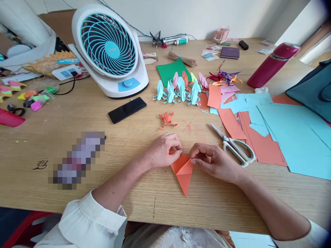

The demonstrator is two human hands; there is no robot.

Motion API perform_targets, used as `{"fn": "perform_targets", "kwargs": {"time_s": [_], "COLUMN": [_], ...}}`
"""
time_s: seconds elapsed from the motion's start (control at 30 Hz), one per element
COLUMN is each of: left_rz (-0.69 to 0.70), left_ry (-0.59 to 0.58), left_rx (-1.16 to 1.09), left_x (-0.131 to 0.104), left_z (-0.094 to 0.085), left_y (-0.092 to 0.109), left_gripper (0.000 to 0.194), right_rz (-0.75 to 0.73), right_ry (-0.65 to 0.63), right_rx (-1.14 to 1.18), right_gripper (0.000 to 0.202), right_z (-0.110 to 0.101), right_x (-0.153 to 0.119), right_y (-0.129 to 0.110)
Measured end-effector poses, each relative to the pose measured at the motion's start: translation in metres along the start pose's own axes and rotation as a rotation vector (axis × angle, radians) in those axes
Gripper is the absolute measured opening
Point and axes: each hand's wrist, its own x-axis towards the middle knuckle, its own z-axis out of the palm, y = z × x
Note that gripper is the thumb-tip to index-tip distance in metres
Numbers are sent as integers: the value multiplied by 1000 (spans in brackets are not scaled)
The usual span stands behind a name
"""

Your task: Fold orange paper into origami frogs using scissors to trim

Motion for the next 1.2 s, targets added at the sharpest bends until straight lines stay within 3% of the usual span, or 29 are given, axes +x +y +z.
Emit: {"fn": "perform_targets", "kwargs": {"time_s": [0.2, 0.43, 0.6, 0.73, 0.97, 1.2], "left_rz": [10, 116, 124, 118, 146, 158], "left_ry": [-95, -131, -302, -451, -460, -490], "left_rx": [74, 25, 28, 16, 65, 142], "left_x": [-2, -2, -7, -8, -8, -6], "left_z": [0, -15, -27, -22, -13, -15], "left_y": [-1, 16, 29, 26, 22, 27], "left_gripper": [10, 14, 5, 23, 29, 27], "right_rz": [18, -1, -35, -96, -39, -82], "right_ry": [-154, -170, -195, -225, -274, -315], "right_rx": [-5, -170, -204, -245, -194, -224], "right_gripper": [23, 8, 12, 18, 20, 20], "right_z": [-2, -1, -2, -4, -11, -12], "right_x": [-1, -1, -1, -1, -5, -9], "right_y": [-5, -6, -5, -8, -16, -15]}}
